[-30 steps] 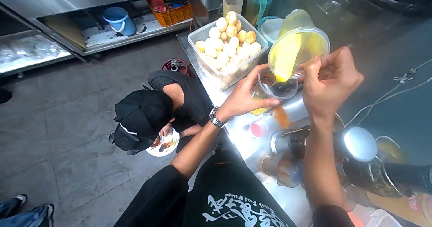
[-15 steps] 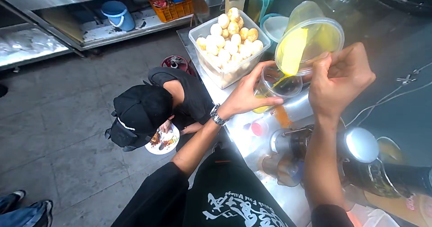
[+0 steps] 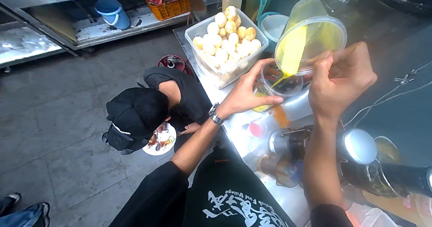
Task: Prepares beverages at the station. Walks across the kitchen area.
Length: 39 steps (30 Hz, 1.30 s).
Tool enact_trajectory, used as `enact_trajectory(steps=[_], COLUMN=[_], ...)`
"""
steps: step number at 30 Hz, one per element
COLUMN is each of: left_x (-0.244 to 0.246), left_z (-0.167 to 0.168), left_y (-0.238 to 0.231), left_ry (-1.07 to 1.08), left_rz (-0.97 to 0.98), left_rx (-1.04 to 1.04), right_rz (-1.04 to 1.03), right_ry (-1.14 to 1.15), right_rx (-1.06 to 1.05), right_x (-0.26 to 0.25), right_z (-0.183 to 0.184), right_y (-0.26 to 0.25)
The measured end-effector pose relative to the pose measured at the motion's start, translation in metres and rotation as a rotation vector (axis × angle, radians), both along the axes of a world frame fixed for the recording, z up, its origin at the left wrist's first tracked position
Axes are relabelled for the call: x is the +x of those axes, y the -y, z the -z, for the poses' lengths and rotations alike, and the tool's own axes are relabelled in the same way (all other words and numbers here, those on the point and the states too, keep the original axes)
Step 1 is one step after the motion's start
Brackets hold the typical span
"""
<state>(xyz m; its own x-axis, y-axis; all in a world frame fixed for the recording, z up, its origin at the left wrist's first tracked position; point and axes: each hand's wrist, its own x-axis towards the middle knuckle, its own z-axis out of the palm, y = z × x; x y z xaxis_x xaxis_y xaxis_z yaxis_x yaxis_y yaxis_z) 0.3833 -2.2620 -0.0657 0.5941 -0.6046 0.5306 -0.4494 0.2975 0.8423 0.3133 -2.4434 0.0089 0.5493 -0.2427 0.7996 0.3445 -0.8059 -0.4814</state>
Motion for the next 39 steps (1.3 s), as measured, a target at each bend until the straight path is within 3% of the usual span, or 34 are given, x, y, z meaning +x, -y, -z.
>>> enact_trajectory(steps=[3, 9, 14, 19, 23, 27, 30, 36, 39], left_x=[0.0, -0.036, -0.063, -0.098, -0.107, -0.103, -0.093, -0.083, -0.091], left_z=[0.001, 0.022, 0.075, 0.11, 0.116, 0.103, 0.09, 0.067, 0.065], left_y=[-0.005, -0.058, -0.1, -0.131, -0.139, -0.143, -0.144, -0.156, -0.166], left_ry=[0.024, -0.072, -0.225, -0.313, -0.322, -0.269, -0.225, -0.165, -0.157], left_rz=[0.004, -0.069, -0.19, -0.237, -0.222, -0.23, -0.237, -0.238, -0.248], left_rx=[0.018, 0.206, 0.333, 0.288, 0.258, 0.244, 0.218, 0.17, 0.168], right_rz=[-0.066, -0.243, -0.22, -0.086, 0.014, 0.079, 0.073, -0.107, -0.21], right_ry=[-0.049, -0.375, -0.718, -1.006, -1.118, -1.186, -1.283, -1.241, -1.484], right_rx=[0.115, 0.595, 0.846, 1.119, 1.248, 1.299, 1.162, 0.202, -0.215], right_x=[0.003, 0.017, 0.037, 0.072, 0.108, 0.128, 0.125, 0.027, -0.014], right_z=[-0.003, 0.019, 0.098, 0.208, 0.278, 0.303, 0.307, 0.231, 0.225], right_y=[-0.002, -0.022, -0.051, -0.06, -0.054, -0.048, -0.037, -0.002, 0.005])
